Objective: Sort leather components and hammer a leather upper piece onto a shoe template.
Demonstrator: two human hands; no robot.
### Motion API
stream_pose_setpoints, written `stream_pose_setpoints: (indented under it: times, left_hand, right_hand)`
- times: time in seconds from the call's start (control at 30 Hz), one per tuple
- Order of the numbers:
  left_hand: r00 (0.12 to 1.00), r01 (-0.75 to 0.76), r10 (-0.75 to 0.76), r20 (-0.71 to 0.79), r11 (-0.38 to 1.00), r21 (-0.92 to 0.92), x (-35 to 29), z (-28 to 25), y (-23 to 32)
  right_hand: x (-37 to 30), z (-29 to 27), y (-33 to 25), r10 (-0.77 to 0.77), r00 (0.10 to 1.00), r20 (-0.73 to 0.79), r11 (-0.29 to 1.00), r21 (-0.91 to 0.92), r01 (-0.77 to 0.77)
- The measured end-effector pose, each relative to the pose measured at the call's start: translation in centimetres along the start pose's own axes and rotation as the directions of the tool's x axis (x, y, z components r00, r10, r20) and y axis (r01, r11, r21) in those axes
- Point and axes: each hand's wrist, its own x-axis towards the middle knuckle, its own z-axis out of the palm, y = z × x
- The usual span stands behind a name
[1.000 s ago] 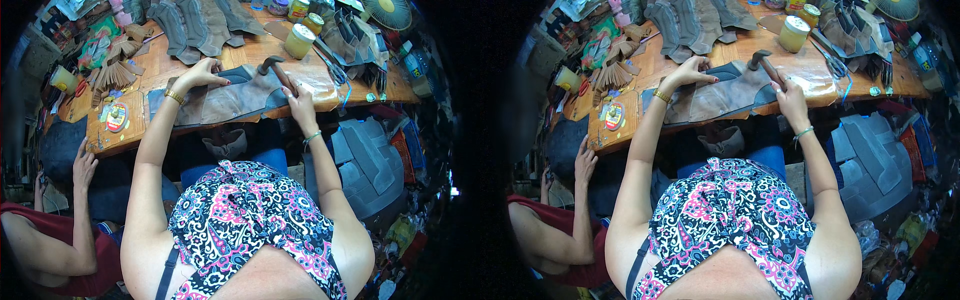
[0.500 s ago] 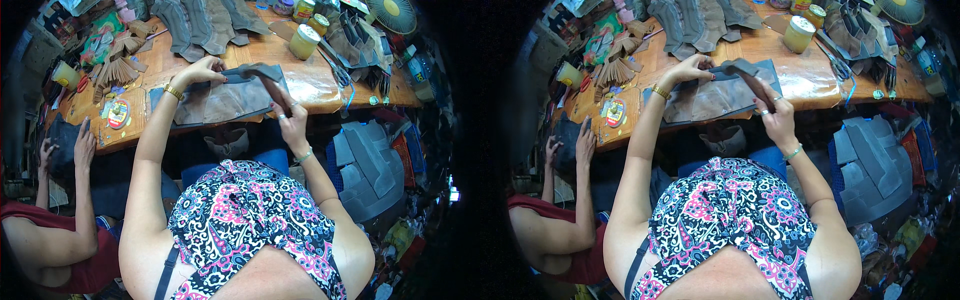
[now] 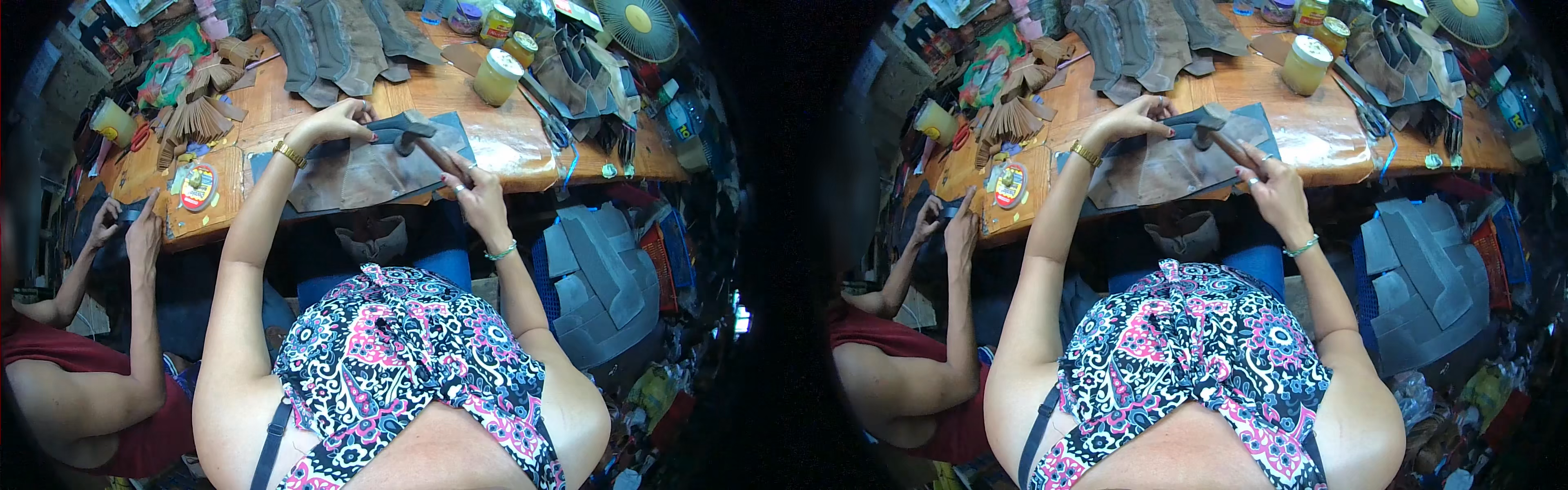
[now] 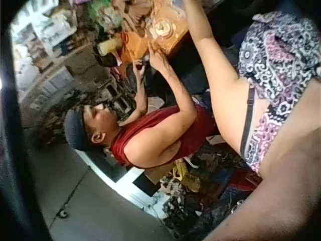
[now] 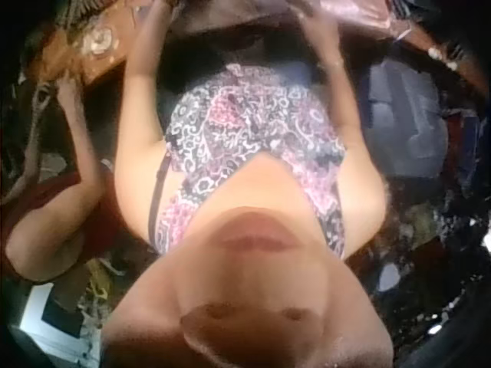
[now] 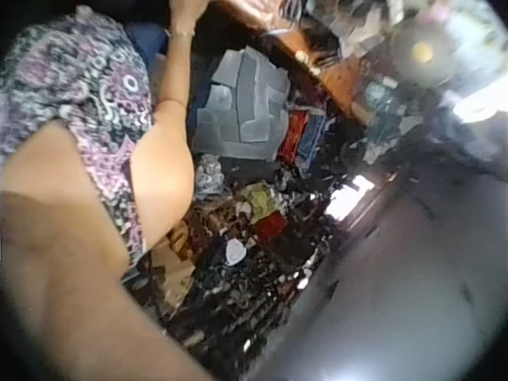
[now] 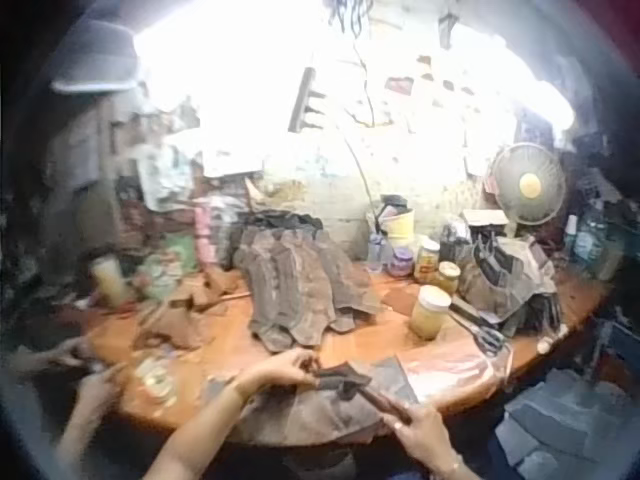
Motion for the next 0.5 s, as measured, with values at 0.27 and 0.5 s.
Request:
stream_pose_setpoints:
  times: [0.27,0.5]
  left_hand:
    - [0.964,-0.013,0.062,-0.26,0.982,0.188,5.2,1.3,-0.2]
    - [0.991,0.005,-0.002,-0.135,1.0,0.018,1.6,2.0,-1.1]
  right_hand:
    - [1.8,-0.4,-2.0,-0.215,0.893,-0.396,0.96,0.082,0.267]
    - [1.1,-1.6,-0.9,-0.018,0.997,-0.073,0.996,-0.083,0.012]
